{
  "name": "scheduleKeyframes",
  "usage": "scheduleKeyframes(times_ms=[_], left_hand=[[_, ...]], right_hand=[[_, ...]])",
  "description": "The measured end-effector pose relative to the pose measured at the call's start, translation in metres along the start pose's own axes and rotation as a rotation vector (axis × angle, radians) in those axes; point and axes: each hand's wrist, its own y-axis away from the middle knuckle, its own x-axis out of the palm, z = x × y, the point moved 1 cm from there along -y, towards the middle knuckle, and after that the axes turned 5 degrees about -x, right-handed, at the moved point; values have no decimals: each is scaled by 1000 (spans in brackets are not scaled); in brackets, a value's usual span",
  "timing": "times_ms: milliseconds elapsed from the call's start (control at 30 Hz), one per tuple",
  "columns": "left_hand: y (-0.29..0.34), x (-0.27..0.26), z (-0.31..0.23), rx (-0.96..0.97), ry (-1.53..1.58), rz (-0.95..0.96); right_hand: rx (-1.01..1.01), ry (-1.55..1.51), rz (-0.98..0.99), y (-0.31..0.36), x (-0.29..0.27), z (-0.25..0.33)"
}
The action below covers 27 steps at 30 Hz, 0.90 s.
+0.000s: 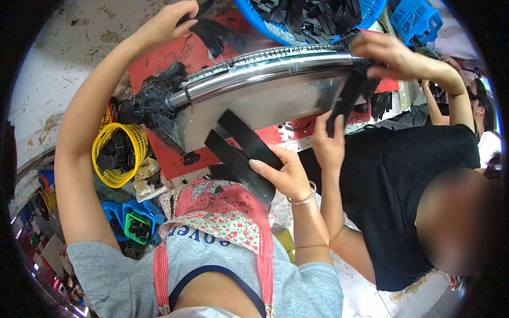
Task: Feeding black shoe components through a roller machine and stacking the processed pieces.
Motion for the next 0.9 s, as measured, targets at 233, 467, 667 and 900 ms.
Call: scheduleKeyframes(times_ms=[233, 467, 667, 900], left_hand=[[27, 57, -3, -27, -398, 414], [31, 78, -13, -130, -12, 667], [29, 89, -12, -53, 11, 458], [4, 32, 0, -50, -103, 108]], right_hand=[[115, 34, -49, -29, -3, -49], [46, -2, -27, -40, 5, -32], [58, 63, 81, -43, 4, -25], [-67, -62, 120, 1, -1, 19]])
